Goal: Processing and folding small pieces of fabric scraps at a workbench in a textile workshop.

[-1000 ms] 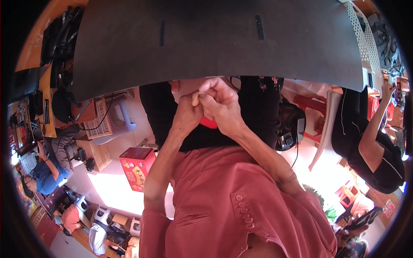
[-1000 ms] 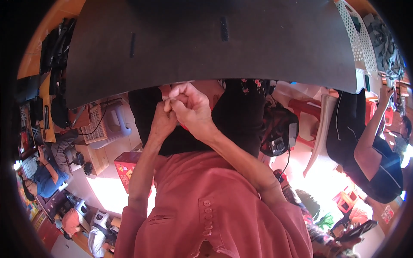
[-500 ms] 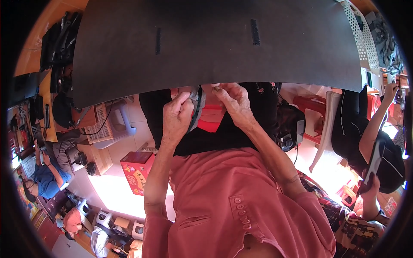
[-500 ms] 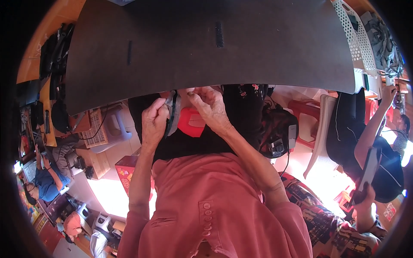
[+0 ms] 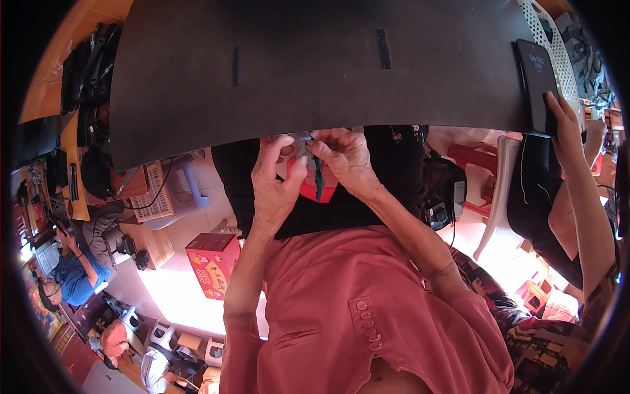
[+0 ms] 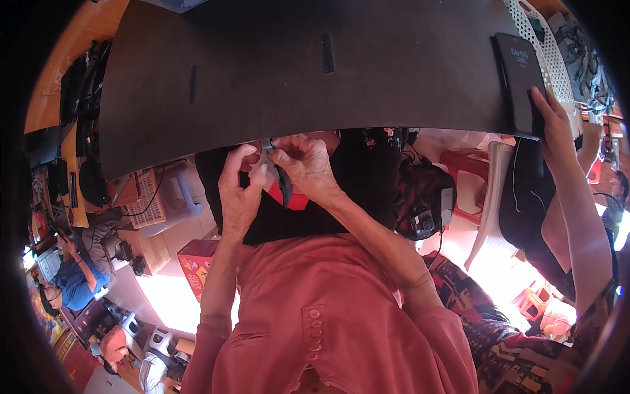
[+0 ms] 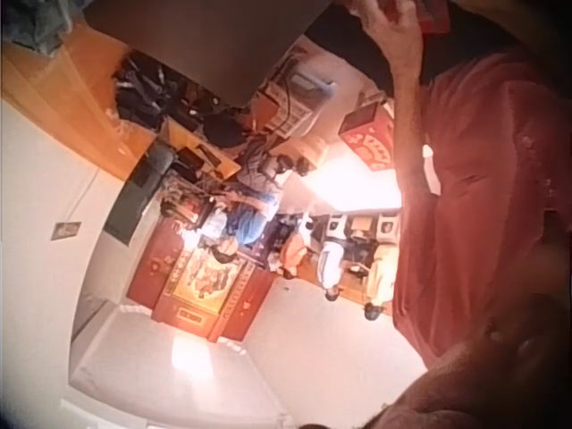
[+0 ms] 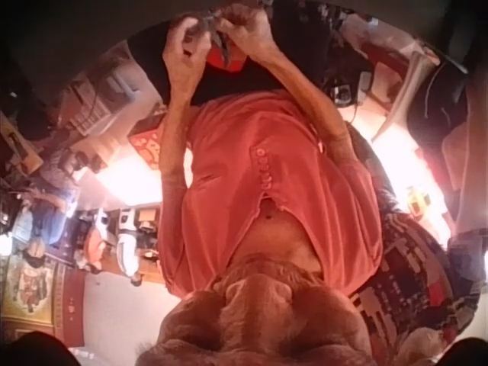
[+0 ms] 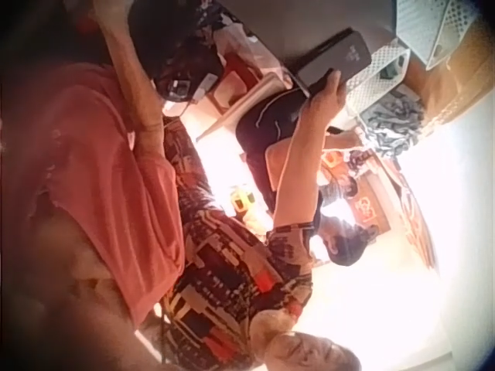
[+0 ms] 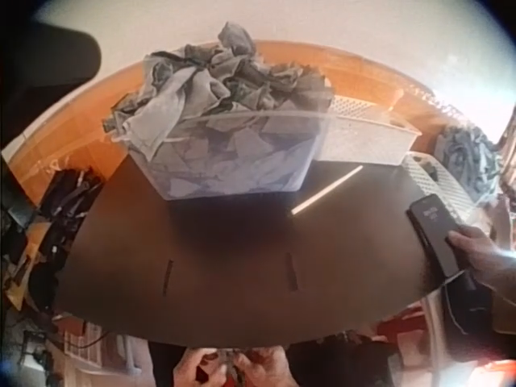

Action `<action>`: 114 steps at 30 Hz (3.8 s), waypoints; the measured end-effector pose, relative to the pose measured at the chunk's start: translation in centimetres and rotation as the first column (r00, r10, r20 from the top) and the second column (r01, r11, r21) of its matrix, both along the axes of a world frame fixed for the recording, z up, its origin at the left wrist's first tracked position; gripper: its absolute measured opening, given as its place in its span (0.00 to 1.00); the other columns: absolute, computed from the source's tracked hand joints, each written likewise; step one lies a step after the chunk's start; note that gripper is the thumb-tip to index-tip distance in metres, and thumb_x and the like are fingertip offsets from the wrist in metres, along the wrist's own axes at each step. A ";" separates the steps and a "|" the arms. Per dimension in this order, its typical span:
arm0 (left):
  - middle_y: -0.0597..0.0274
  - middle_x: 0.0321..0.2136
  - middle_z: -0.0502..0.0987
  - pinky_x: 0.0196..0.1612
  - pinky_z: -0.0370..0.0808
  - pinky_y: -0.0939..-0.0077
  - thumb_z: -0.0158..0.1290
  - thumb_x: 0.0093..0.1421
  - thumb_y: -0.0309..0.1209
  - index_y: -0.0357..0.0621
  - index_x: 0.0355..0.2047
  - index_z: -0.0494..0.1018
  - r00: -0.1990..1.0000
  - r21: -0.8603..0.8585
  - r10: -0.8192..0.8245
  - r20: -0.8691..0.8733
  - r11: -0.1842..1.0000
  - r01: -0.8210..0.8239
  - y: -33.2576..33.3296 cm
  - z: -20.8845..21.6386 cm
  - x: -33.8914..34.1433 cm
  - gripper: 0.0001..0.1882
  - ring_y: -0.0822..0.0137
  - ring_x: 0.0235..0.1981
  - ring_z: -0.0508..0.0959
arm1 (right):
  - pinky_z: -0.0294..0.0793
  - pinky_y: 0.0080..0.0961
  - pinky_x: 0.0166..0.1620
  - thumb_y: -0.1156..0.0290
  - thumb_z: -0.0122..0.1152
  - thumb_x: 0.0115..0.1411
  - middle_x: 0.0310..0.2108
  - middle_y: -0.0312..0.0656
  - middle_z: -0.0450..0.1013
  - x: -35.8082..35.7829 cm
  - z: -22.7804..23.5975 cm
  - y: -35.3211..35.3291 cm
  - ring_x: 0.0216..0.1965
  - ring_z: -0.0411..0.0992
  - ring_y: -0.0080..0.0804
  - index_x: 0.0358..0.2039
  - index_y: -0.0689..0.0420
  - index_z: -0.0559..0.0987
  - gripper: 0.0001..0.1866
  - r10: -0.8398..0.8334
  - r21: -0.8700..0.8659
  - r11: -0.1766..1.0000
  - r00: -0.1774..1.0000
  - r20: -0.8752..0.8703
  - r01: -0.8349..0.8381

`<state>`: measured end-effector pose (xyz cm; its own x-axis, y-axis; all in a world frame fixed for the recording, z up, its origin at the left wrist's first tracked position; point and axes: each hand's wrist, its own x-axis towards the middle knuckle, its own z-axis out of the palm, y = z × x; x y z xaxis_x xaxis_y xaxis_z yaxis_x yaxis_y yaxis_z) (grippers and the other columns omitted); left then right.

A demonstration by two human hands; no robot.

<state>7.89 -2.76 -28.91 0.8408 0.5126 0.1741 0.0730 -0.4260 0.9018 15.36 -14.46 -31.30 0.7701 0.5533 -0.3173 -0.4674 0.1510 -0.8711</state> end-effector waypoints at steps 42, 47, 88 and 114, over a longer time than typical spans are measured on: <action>0.64 0.39 0.68 0.45 0.65 0.80 0.50 0.61 0.32 0.41 0.44 0.65 0.948 -0.469 0.303 -0.096 0.827 -0.312 4.9 -2.1 -12.6 0.12 0.74 0.40 0.68 | 0.68 0.20 0.31 0.82 0.55 0.49 0.25 0.33 0.67 -5.3 0.4 7.7 0.28 0.66 0.18 0.35 0.60 0.70 0.11 0.358 0.119 0.913 0.906 0.228 -0.391; 0.56 0.49 0.66 0.57 0.62 0.66 0.47 0.62 0.50 0.39 0.52 0.62 0.977 -0.929 0.214 -0.005 0.361 -0.084 3.2 -1.8 -9.6 0.28 0.63 0.54 0.65 | 0.68 0.20 0.29 0.81 0.54 0.51 0.22 0.33 0.67 -6.0 0.0 7.3 0.25 0.66 0.18 0.32 0.60 0.71 0.07 0.270 -0.063 0.960 0.842 0.467 -0.273; 0.56 0.25 0.70 0.33 0.70 0.67 0.54 0.52 0.19 0.38 0.36 0.68 0.996 0.108 0.081 -0.032 0.991 -0.077 1.9 1.3 -4.8 0.11 0.58 0.28 0.72 | 0.69 0.26 0.25 0.78 0.57 0.50 0.16 0.42 0.69 -1.1 -3.6 5.4 0.20 0.67 0.21 0.26 0.65 0.75 0.04 0.169 -0.173 0.977 0.948 0.270 -0.125; 0.54 0.32 0.70 0.41 0.68 0.65 0.54 0.50 0.21 0.37 0.34 0.69 0.985 0.245 0.117 0.130 0.958 -0.147 1.4 2.0 -3.0 0.10 0.57 0.36 0.71 | 0.67 0.20 0.25 0.83 0.55 0.52 0.24 0.33 0.70 -0.2 -1.1 5.8 0.24 0.66 0.17 0.35 0.63 0.74 0.08 -0.049 -0.044 0.996 0.917 0.396 0.073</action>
<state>4.87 -1.35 -26.94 0.7359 0.5446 0.4024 0.0476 -0.6344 0.7716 15.11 -8.63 -32.42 0.8708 0.4915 -0.0104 -0.0756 0.1129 -0.9907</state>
